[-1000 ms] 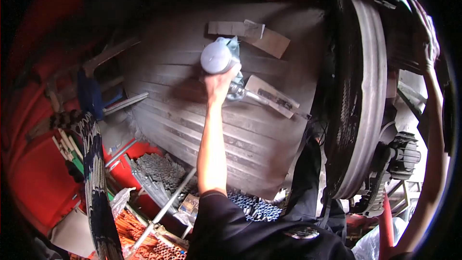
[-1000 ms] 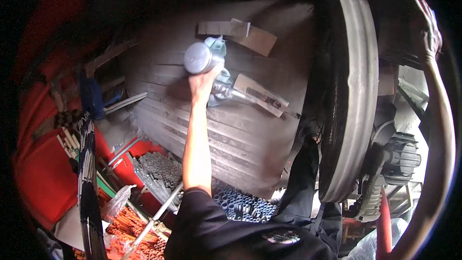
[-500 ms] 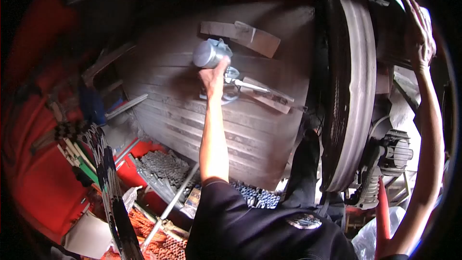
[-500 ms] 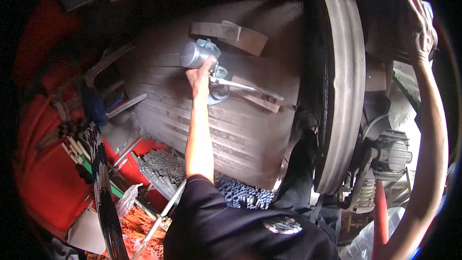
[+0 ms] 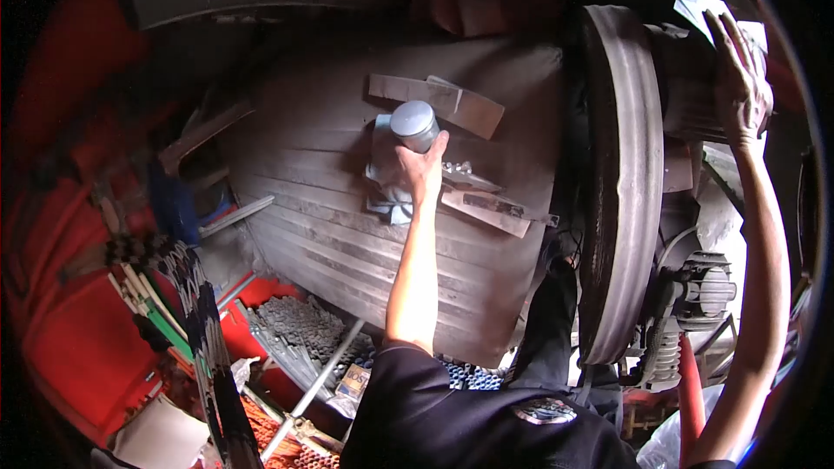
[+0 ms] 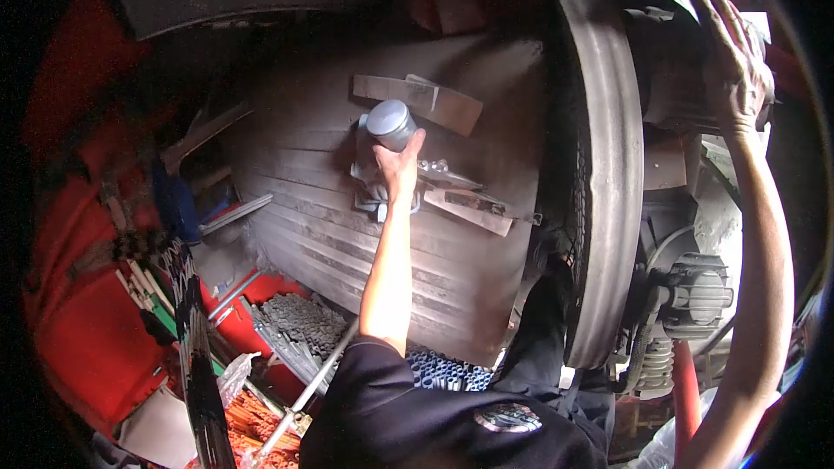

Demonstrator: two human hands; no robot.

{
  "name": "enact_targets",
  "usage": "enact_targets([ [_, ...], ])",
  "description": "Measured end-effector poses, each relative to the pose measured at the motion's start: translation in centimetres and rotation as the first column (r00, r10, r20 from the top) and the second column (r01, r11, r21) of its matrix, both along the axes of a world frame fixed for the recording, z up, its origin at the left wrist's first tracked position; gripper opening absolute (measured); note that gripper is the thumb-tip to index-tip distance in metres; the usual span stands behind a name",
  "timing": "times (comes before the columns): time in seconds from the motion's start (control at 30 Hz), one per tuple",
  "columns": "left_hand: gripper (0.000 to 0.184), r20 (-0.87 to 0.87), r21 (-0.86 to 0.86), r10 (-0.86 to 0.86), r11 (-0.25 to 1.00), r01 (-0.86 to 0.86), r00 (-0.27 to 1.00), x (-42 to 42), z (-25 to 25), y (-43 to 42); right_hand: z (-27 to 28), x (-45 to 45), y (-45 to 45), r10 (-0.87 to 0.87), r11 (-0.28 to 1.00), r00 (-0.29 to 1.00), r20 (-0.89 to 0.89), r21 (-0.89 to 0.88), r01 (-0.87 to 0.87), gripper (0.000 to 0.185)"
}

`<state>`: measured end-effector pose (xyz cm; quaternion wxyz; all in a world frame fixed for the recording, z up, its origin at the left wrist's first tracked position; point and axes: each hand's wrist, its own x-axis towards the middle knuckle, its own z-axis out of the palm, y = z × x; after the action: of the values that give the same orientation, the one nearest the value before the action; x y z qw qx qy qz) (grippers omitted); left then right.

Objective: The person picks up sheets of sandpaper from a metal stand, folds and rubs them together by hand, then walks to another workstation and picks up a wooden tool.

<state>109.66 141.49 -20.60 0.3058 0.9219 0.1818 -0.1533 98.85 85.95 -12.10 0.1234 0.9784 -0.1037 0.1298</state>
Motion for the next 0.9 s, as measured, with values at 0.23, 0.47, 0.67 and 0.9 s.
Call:
enact_targets([
  [0.23,0.106,0.343,0.157,-0.246,0.967,0.203,0.907,-0.3,5.5,-4.3,0.9,0.4,0.4,-0.042,0.999,0.999,-0.021,-0.02,0.042,0.065],
  [0.47,0.067,-0.009,0.39,-0.752,0.604,0.695,0.659,9.7,2.4,-9.3,0.4,0.3,0.5,-0.026,1.0,1.0,0.011,-0.008,0.026,0.06],
  [0.67,0.056,-0.408,0.261,-0.722,0.495,0.829,0.559,8.6,5.6,-5.6,-0.4,0.1,-0.1,0.007,1.0,0.999,0.038,-0.029,-0.006,0.058],
  [0.9,0.062,-0.458,0.235,-0.741,0.432,0.871,0.491,8.6,7.6,-3.0,0.9,0.7,0.5,-0.021,1.0,1.0,0.019,-0.008,0.021,0.056],
])
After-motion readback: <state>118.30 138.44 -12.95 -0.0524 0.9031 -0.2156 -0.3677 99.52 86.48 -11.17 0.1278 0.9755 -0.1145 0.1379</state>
